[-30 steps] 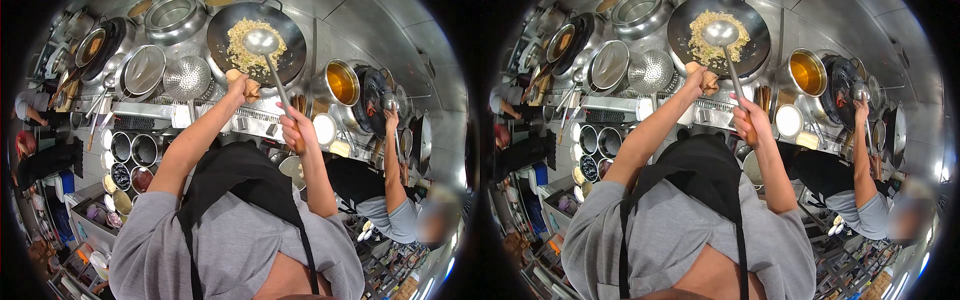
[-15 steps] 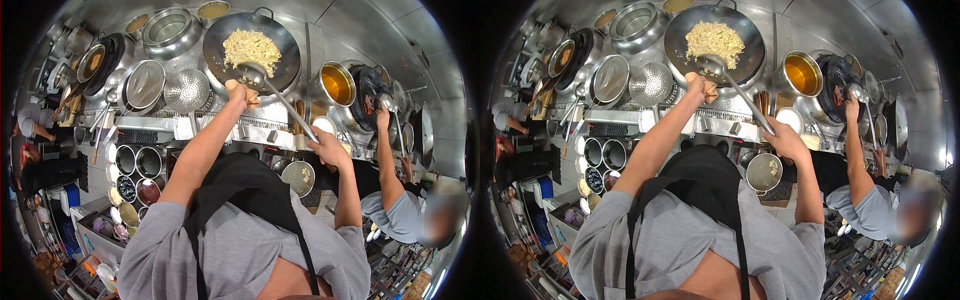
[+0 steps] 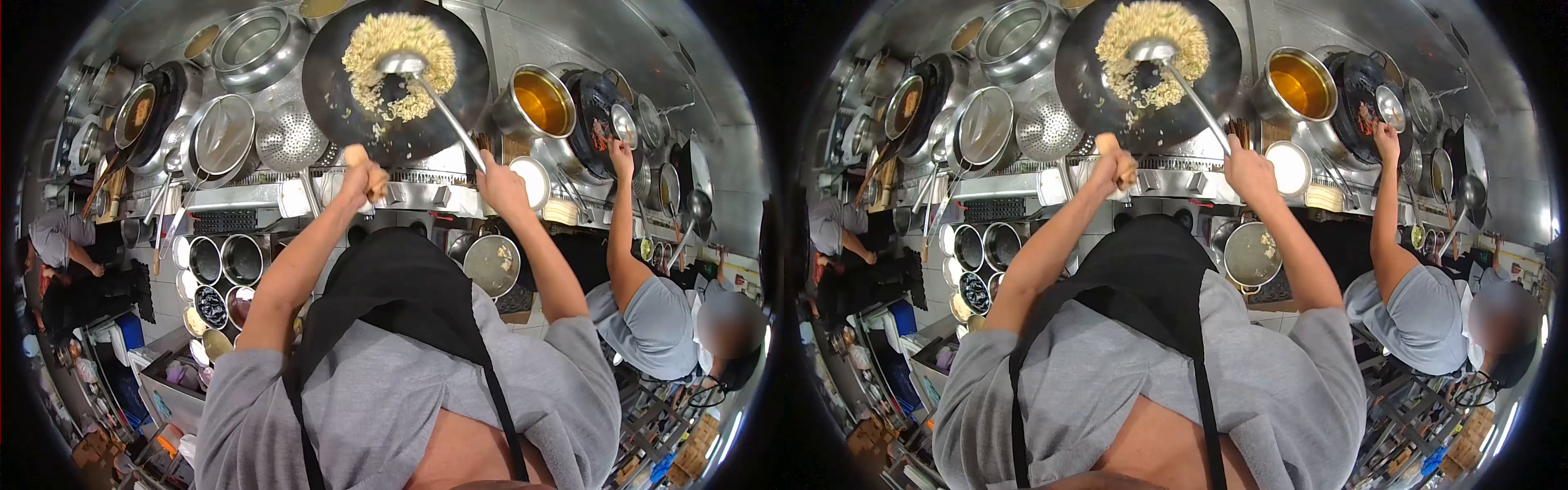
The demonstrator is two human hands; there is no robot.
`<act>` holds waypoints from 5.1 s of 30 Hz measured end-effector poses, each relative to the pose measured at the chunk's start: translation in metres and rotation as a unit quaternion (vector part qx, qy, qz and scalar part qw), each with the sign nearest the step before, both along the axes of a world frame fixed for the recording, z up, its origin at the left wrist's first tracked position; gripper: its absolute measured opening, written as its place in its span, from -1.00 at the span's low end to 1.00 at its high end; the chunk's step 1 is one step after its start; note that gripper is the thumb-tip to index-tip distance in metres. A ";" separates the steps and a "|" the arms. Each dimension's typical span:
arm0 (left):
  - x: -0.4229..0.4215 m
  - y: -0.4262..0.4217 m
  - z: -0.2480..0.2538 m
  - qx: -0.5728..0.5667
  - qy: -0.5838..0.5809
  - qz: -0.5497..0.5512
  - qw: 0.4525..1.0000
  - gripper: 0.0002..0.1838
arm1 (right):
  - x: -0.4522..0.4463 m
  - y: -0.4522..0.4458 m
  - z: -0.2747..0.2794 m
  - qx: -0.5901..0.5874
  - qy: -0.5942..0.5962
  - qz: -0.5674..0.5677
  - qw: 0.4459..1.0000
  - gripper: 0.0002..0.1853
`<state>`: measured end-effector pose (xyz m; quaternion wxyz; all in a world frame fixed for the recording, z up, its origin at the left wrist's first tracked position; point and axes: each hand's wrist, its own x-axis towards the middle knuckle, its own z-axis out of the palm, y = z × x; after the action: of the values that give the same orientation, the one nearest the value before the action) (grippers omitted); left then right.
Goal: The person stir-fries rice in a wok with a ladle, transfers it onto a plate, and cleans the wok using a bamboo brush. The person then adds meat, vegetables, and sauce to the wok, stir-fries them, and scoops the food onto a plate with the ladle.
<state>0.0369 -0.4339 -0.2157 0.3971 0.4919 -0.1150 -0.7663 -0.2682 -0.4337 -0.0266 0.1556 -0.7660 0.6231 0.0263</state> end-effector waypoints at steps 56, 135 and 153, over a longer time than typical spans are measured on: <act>0.087 0.044 0.098 -0.099 0.017 -0.007 0.995 -0.56 | -0.002 -0.047 -0.083 0.093 -0.408 -0.147 0.896 -0.71; -0.037 -0.075 0.025 -0.001 0.049 0.194 0.980 -0.83 | -0.034 0.023 0.053 0.198 -0.548 -0.155 0.798 -0.71; 0.034 0.035 0.051 -0.115 0.180 -0.018 0.977 -0.48 | 0.034 -0.041 -0.064 0.130 -0.480 -0.210 0.842 -0.84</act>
<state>0.0711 -0.3993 -0.1651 0.4511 0.2944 -0.1379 -0.8311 -0.2345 -0.4746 -0.0904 0.5352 -0.5067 0.6068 -0.2978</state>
